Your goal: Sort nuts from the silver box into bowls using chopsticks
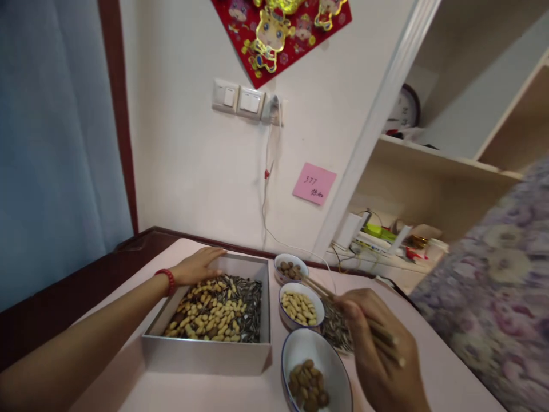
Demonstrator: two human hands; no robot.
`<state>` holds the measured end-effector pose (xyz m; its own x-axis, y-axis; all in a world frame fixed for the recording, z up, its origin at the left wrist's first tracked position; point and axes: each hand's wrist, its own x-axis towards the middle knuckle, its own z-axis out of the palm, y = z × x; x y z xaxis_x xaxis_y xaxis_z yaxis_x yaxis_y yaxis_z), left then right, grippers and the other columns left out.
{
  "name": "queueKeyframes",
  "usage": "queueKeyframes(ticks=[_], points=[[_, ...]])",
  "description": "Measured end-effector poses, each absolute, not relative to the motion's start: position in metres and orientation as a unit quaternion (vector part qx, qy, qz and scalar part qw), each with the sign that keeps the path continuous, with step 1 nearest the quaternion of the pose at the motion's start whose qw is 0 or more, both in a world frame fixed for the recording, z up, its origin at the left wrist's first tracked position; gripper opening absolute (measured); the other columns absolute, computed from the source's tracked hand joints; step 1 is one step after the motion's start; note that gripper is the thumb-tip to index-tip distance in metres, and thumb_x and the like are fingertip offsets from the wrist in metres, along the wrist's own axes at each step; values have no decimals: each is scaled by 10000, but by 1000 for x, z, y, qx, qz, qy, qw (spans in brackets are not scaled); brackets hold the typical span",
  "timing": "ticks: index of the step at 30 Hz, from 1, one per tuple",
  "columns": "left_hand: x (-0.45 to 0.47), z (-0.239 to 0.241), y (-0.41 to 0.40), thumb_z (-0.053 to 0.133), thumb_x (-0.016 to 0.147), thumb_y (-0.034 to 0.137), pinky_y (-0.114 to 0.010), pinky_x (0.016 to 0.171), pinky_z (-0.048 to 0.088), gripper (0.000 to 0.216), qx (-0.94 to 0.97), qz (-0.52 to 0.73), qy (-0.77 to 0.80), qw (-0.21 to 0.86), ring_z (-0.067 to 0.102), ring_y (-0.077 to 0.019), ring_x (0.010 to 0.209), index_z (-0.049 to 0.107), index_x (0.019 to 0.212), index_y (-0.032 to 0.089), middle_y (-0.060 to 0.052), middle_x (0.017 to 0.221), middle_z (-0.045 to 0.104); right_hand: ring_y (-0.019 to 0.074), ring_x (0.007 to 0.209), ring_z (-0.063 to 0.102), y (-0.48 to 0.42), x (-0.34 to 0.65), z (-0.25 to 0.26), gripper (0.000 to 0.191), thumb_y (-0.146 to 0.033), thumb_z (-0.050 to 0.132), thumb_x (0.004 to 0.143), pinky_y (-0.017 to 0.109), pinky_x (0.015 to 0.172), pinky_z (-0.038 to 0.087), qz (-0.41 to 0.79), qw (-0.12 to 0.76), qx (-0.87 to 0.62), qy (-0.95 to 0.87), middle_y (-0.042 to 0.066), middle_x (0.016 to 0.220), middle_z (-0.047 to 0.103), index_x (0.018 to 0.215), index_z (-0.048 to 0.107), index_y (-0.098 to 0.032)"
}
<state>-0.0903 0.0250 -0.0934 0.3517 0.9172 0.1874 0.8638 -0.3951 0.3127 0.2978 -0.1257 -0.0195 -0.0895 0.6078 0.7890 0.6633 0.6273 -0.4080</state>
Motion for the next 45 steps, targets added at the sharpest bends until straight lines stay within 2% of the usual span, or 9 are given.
queueKeyframes(ticks=[5,9,14,18,21,24,29,40,45], points=[[-98,-95,31,532,835,445,-469,1171,260,590,810,231,524,129,420,-308,1393,574,1342,147,-144,1484,514,208,788,698,-135,371,-42,263,-428,545,938,297,683,556,-101,493,-552,-665,51,857,716,854,709,-241],[-101,-101,26,539,791,407,-454,1188,240,535,753,332,529,207,423,-291,1393,626,1268,180,-103,1458,550,225,730,711,-124,381,-63,373,-549,541,906,316,636,570,-46,477,-602,-639,62,809,721,823,703,-223],[-99,-106,17,471,766,268,-375,1160,309,636,643,424,560,304,404,-251,1411,507,1390,151,-104,1528,458,207,849,698,-122,324,-46,305,-471,507,957,281,746,572,45,536,-531,-655,48,911,720,910,701,-241],[-98,-107,11,467,715,203,-404,861,548,728,542,450,591,392,680,-281,1010,417,1439,142,-141,1188,674,186,812,653,-112,268,-34,287,-421,490,976,250,681,530,132,484,-443,-743,38,867,670,852,672,-236],[-97,-108,9,481,686,171,-339,637,561,737,494,460,589,444,686,-233,739,417,1420,180,-68,925,696,158,653,566,-97,241,-38,376,-445,440,992,251,575,457,190,392,-431,-790,13,702,570,717,564,-220],[-98,-110,10,497,661,144,-295,563,536,729,465,474,574,478,660,-201,654,438,1384,209,-30,855,675,157,643,516,-82,227,-46,416,-483,405,995,263,575,422,198,338,-450,-802,6,689,520,680,478,-221],[-100,-119,19,532,662,143,-277,605,533,667,438,504,554,497,662,-184,682,484,1323,221,-19,895,681,170,675,519,-67,217,-55,442,-521,344,998,286,607,401,204,296,-472,-805,17,715,529,704,473,-218],[-99,-123,22,541,654,115,-263,635,512,618,426,532,542,491,656,-169,719,532,1266,198,-51,1067,688,163,654,483,-66,224,-63,457,-552,353,989,291,621,381,216,313,-487,-786,2,695,494,697,467,-220],[-101,-126,24,554,664,134,-280,623,518,624,422,532,542,495,661,-182,705,525,1283,210,-35,992,694,160,681,506,-70,225,-58,418,-512,382,998,273,631,389,218,317,-475,-791,1,717,516,713,474,-221]])
